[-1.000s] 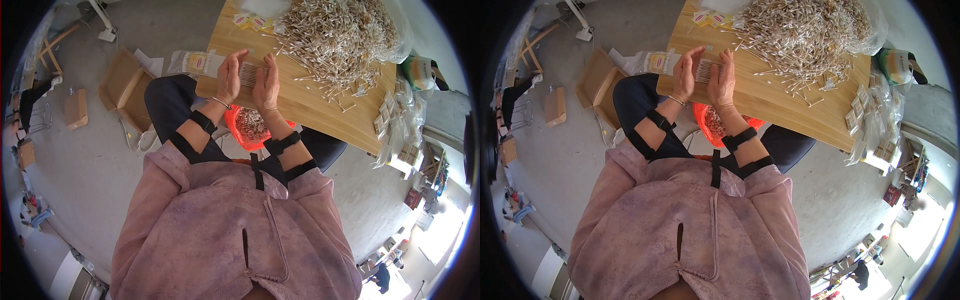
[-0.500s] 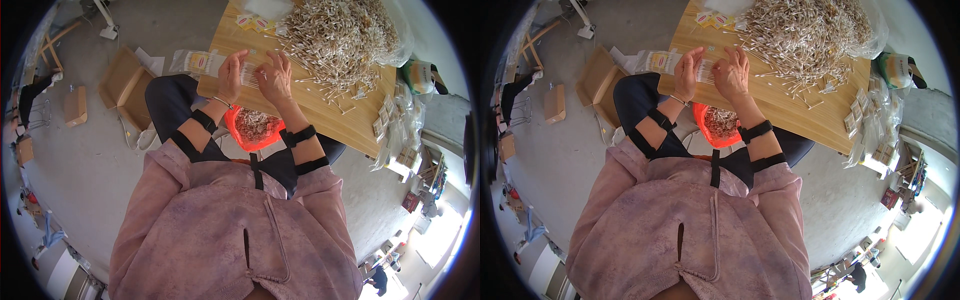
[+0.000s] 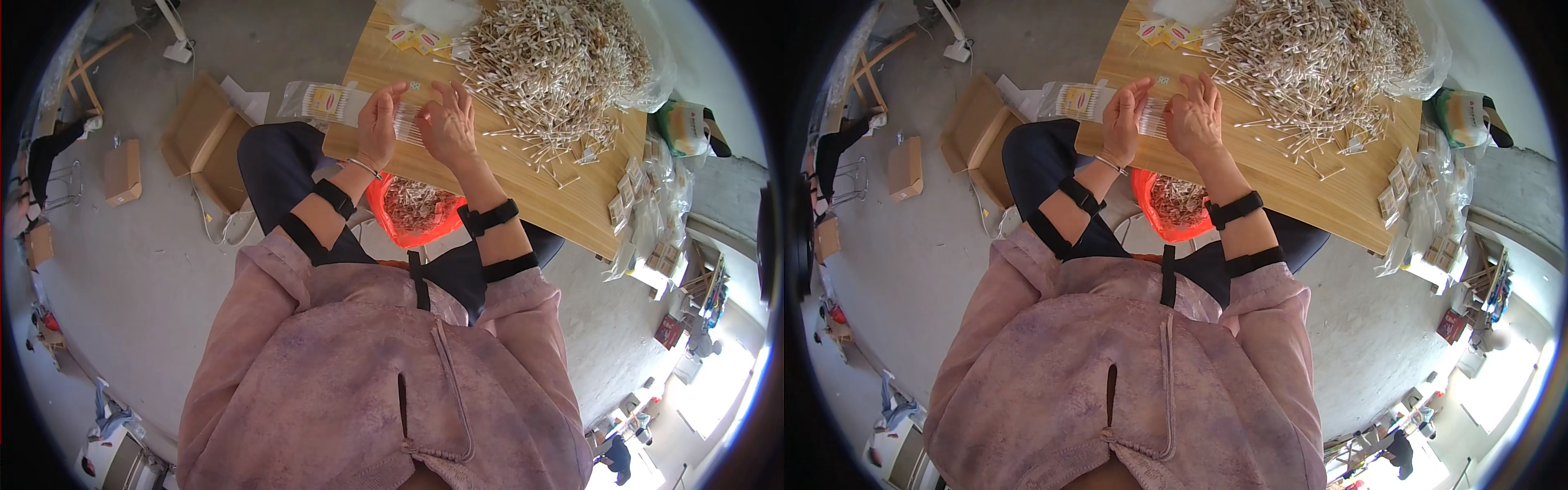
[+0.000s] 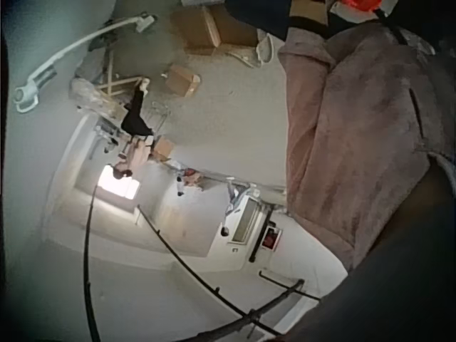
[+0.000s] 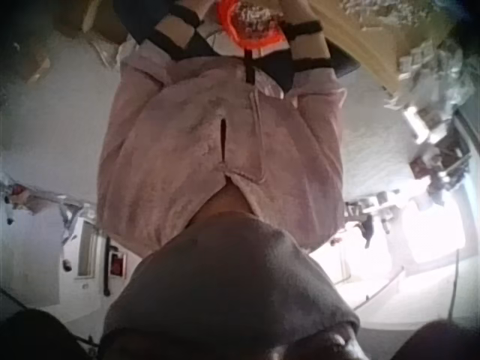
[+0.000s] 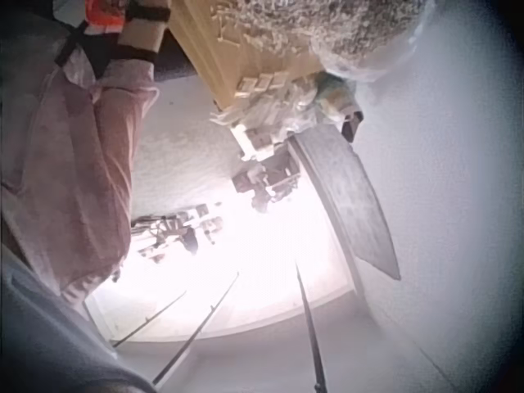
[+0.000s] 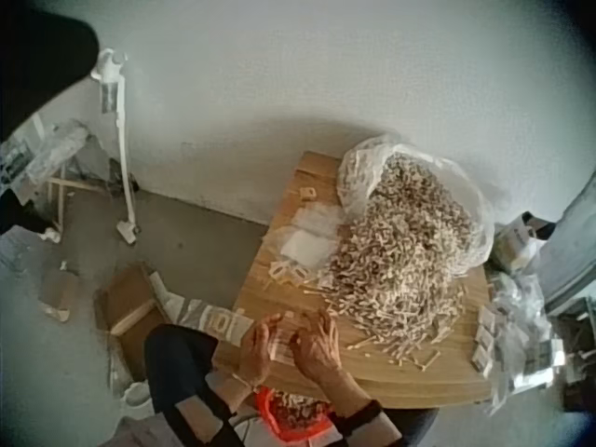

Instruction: Counting and packaging small cotton swabs into individual plastic bags.

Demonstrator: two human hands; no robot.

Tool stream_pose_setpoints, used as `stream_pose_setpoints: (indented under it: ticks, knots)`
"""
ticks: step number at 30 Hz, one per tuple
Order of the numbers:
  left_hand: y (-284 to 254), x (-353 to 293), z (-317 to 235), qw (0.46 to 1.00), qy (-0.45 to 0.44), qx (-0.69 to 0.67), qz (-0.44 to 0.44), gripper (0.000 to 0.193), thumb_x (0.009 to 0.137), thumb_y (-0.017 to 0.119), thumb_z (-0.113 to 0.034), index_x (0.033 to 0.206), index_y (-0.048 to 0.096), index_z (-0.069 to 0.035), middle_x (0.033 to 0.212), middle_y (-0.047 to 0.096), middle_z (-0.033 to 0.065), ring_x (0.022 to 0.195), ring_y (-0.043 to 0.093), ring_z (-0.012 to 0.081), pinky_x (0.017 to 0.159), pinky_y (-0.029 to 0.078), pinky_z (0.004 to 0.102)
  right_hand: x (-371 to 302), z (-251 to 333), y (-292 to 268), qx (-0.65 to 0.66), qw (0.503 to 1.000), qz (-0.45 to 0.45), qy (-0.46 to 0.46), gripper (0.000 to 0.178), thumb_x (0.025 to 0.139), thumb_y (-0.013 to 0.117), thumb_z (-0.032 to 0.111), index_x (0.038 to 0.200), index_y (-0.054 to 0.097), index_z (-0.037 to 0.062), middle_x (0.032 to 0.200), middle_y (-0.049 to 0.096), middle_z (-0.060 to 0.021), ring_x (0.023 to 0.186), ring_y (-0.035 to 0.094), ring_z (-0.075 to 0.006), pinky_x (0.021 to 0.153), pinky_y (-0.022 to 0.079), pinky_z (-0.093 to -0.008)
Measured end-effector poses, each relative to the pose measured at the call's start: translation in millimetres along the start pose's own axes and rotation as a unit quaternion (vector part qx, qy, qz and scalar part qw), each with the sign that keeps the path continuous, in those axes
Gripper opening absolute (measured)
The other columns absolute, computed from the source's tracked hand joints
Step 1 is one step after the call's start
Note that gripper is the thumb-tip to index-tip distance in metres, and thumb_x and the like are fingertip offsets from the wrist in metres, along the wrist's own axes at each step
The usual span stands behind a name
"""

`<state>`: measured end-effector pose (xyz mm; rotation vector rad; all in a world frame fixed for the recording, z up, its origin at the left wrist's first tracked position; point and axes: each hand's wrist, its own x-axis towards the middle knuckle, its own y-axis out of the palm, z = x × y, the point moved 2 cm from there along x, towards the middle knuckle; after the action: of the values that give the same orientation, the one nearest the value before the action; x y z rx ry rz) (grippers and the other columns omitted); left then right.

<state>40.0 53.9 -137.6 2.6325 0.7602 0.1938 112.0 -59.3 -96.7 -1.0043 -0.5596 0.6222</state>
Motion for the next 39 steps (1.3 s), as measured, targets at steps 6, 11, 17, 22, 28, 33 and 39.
stream_pose_setpoints:
  ticks: [6, 11, 17, 22, 28, 33, 39]
  knots:
    - [3, 0, -1, 1.0, 0.014, -0.008, -0.022, 0.042, 0.1, 0.039, -0.034, 0.118, 0.053, 0.002, 0.119, 0.057, 0.0098, 0.113, 0.051, 0.0156, 0.102, 0.036, 0.03, -3, -3, -1, 0.01, 0.999, -0.028, -0.041, 0.012, 0.074, 0.066, 0.012, 0.085, 0.066, 0.0068, 0.131, 0.044, -0.0126, 0.126, 0.032, -0.0363, 0.103, 0.03, -0.0474]
    - [3, 1, -1, 0.999, 0.021, -0.013, -0.03, 0.043, 0.099, 0.041, -0.035, 0.116, 0.054, 0.002, 0.117, 0.058, 0.0096, 0.112, 0.052, 0.0155, 0.101, 0.037, 0.0303, -5, 5, -15, 0.085, 0.995, -0.044, 0.015, 0.009, 0.077, 0.063, 0.011, 0.084, 0.064, 0.0069, 0.112, 0.056, -0.0097, 0.112, 0.043, -0.0343, 0.095, 0.034, -0.0468]
    - [16, 2, -27, 0.995, 0.029, 0.086, -0.039, 0.036, 0.096, 0.05, -0.03, 0.109, 0.058, 0.002, 0.109, 0.062, 0.0085, 0.105, 0.055, 0.0144, 0.097, 0.04, 0.0288, -16, 1, -19, 0.351, 0.921, -0.059, 0.158, 0.013, 0.083, 0.061, 0.013, 0.088, 0.063, 0.0008, 0.075, 0.063, -0.0064, 0.077, 0.057, -0.0202, 0.071, 0.046, -0.0334]
    - [43, -2, -65, 0.998, 0.034, 0.046, 0.018, 0.026, 0.089, 0.063, -0.019, 0.105, 0.059, 0.002, 0.105, 0.063, 0.0094, 0.101, 0.056, 0.013, 0.092, 0.043, 0.0276, -27, 14, -34, 0.5, 0.843, -0.088, 0.181, 0.019, 0.087, 0.061, 0.014, 0.09, 0.061, -0.0047, 0.075, 0.062, -0.0058, 0.068, 0.053, -0.0089, 0.062, 0.045, -0.0244]
    - [59, -10, -85, 0.996, 0.058, 0.027, 0.058, 0.018, 0.082, 0.071, -0.009, 0.094, 0.062, 0.001, 0.097, 0.064, 0.0066, 0.091, 0.057, 0.0082, 0.084, 0.046, 0.0236, -39, 32, -53, 0.458, 0.869, -0.129, 0.137, 0.015, 0.088, 0.058, 0.01, 0.091, 0.06, -0.0045, 0.078, 0.063, -0.0057, 0.072, 0.054, -0.0093, 0.066, 0.046, -0.0258]
    - [70, -23, -102, 0.994, 0.014, 0.056, 0.087, 0.016, 0.089, 0.063, -0.012, 0.095, 0.063, 0.002, 0.091, 0.067, 0.0082, 0.09, 0.061, 0.0103, 0.084, 0.048, 0.0233, -51, 36, -67, 0.541, 0.828, -0.1, 0.105, 0.015, 0.091, 0.054, 0.011, 0.091, 0.056, -0.003, 0.079, 0.057, -0.0009, 0.074, 0.048, -0.0078, 0.067, 0.042, -0.0237]
    - [68, -33, -96, 0.993, 0.009, 0.035, 0.117, 0.017, 0.093, 0.056, -0.015, 0.089, 0.062, 0.001, 0.086, 0.066, 0.0074, 0.084, 0.061, 0.0096, 0.079, 0.047, 0.0215, -62, 41, -82, 0.583, 0.803, -0.089, 0.086, 0.015, 0.093, 0.051, 0.014, 0.09, 0.055, -0.0005, 0.079, 0.052, 0.0019, 0.074, 0.044, -0.0055, 0.067, 0.038, -0.0209]
